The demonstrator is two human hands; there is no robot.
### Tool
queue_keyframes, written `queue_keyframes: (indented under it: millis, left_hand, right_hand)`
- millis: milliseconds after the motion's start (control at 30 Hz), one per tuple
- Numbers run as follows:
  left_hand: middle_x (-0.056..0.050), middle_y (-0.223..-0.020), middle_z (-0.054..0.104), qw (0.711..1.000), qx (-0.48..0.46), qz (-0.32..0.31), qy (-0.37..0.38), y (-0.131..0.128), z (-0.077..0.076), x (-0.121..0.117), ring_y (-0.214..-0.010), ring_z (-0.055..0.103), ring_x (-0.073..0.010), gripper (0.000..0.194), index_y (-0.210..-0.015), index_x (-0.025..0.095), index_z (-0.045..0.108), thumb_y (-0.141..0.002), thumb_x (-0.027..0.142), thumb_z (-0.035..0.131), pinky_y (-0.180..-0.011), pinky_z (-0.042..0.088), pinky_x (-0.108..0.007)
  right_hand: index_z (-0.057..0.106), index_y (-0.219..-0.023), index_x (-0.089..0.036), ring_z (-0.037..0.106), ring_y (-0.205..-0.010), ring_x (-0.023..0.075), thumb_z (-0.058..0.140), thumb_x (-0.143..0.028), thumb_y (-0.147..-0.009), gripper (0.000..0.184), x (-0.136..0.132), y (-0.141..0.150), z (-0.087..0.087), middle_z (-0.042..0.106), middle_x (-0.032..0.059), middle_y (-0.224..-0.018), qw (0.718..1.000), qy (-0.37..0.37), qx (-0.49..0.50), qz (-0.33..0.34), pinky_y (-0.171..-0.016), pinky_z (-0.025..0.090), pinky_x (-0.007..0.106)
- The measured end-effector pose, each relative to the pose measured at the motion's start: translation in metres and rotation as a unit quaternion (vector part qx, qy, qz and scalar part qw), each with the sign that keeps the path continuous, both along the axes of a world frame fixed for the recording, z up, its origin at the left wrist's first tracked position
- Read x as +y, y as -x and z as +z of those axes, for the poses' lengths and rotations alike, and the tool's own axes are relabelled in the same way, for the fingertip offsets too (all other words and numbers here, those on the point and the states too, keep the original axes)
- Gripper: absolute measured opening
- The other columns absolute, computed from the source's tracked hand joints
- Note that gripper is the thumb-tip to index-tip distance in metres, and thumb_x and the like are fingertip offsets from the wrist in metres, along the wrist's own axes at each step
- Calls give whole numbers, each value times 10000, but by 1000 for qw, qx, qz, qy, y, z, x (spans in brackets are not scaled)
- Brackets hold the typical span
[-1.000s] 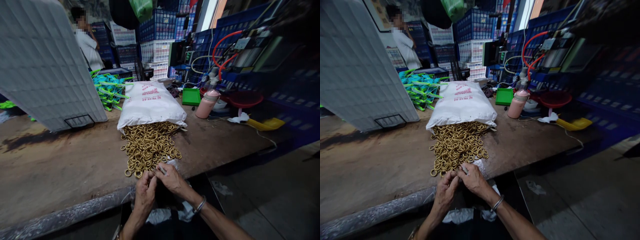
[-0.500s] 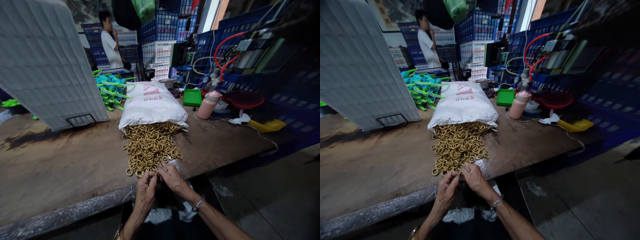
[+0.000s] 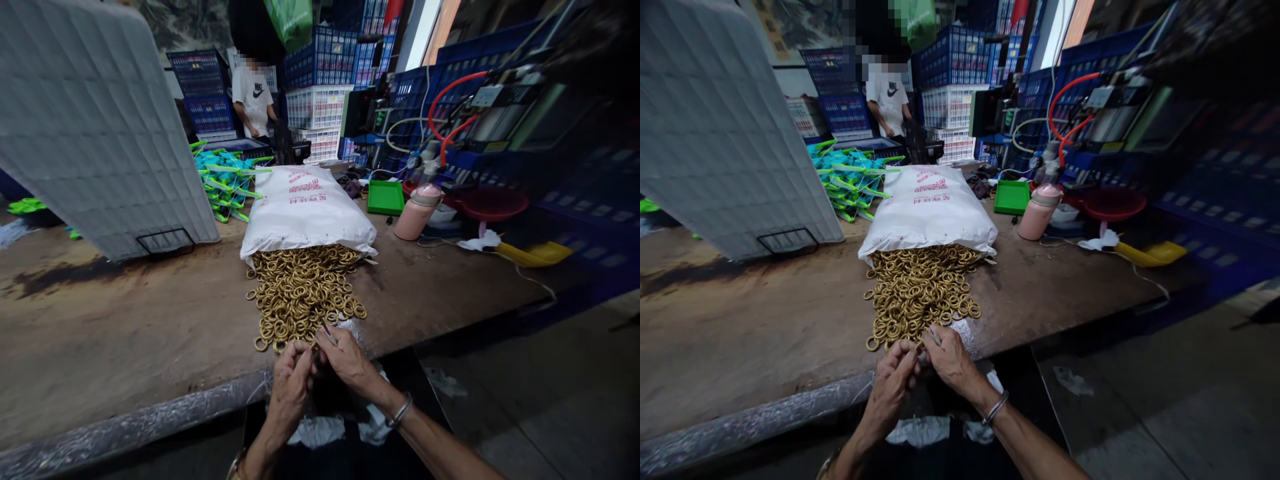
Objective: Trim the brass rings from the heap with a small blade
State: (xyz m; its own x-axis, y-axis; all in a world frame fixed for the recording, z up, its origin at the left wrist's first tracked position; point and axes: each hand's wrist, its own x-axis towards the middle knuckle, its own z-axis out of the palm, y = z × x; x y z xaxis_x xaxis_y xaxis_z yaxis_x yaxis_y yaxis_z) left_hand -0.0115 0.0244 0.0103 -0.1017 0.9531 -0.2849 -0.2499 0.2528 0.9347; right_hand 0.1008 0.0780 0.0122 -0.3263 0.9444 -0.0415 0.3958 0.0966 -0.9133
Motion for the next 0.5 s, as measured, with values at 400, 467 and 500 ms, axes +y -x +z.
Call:
queue_keyframes:
  millis: [400,467,500]
  left_hand:
    - [63,-489,436,999,26,34,-8,2,1,-3,-400,325,-52,304,-631,173,489,-677,451,602,-397,247,-175]
    - [56,-493,437,998,40,42,-27,1,-1,-3,-414,334,-59,296,-611,171,498,-670,438,613,-402,255,-181]
    - [55,-496,438,998,42,41,-33,1,-1,-3,-418,335,-60,293,-612,171,502,-670,435,614,-402,253,-183]
  right_hand:
    - [472,-585,-171,387,-526,83,468,-326,-776,246,-5,2,0,452,-50,-534,999,-16,-28,10,-509,318,198]
    - [483,-593,-167,383,-537,82,480,-299,-757,211,-5,3,0,457,-48,-547,999,-14,-29,14,-514,319,195]
    - [482,-594,-166,380,-539,82,476,-295,-756,208,-5,3,1,453,-48,-547,1000,-9,-25,16,-514,319,194]
